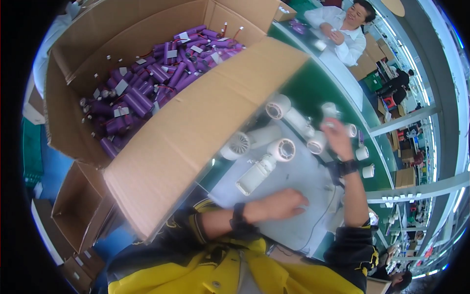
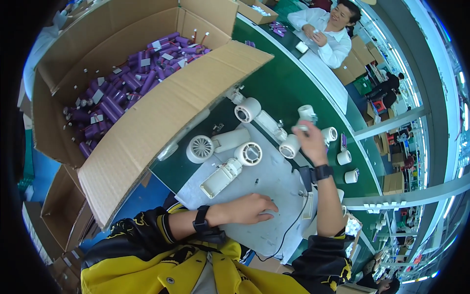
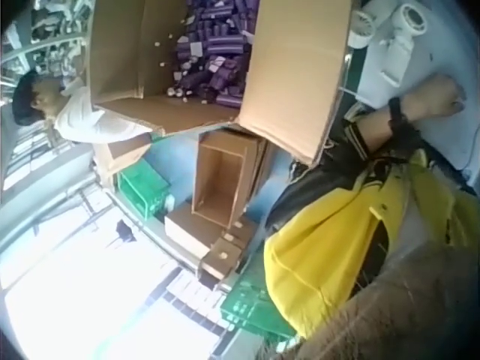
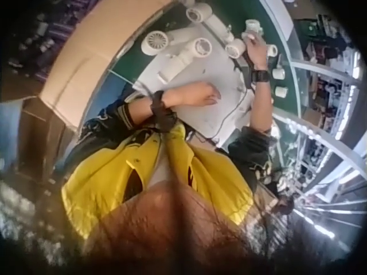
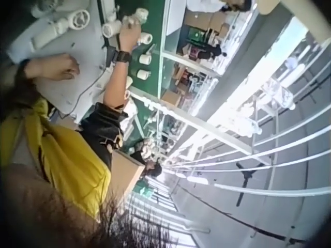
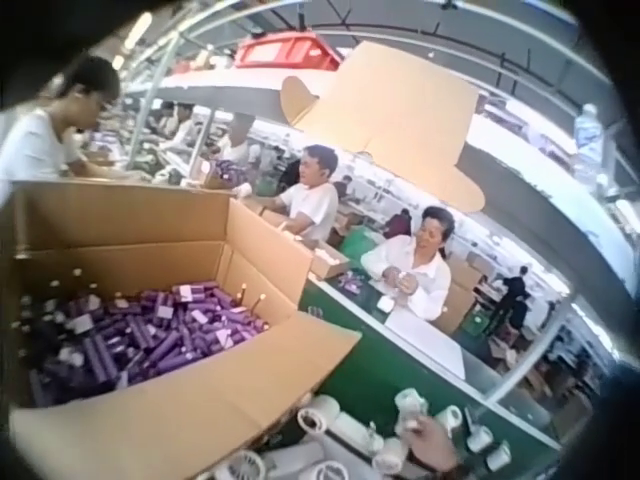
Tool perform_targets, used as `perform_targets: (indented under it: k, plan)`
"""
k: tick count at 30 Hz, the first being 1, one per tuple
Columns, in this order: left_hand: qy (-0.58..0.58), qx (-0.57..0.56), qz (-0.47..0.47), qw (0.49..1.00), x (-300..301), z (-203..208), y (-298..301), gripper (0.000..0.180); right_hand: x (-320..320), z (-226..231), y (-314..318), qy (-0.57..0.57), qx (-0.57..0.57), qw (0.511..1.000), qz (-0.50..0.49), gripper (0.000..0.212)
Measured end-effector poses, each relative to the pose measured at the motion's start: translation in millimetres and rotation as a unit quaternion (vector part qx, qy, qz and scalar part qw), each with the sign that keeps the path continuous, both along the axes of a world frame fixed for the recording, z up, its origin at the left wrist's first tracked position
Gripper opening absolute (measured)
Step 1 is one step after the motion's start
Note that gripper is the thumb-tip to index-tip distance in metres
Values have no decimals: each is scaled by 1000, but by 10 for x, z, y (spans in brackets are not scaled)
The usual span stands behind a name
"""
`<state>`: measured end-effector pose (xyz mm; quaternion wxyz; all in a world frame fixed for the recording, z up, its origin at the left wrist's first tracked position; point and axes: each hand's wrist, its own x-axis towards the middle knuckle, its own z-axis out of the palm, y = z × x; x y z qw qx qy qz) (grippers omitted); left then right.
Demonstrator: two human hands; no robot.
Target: The person reaches into a box to retrieve a battery, connects it to a circuit board, and presses the board into a plastic fan housing. After testing the fan, the person fits the battery into the housing and sets the assembly aside.
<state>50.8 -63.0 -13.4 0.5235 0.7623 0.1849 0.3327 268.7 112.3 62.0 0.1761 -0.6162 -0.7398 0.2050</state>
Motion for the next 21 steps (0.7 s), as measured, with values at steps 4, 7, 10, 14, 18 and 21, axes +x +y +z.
perform_targets:
  k: [4,7,10,14,18,21]
  plan:
    - [-23,-1,15,1000,83,-91,3,30,298,328,-205,228,63,958,-164,31]
    - [-69,-36,82,994,106,-27,-25,32,263,658,-844,103,85,986,-96,29]
    - [-120,-102,121,980,92,253,-15,33,-227,862,-1776,-233,160,956,-78,31]
    - [-164,-146,161,962,113,344,-12,34,-532,395,-2544,-337,130,931,57,32]
    - [-99,-32,202,974,326,74,-33,34,-836,295,-2583,-367,80,912,162,33]
    - [-34,1,179,983,479,-152,46,34,-941,744,-2230,-278,-79,927,239,36]
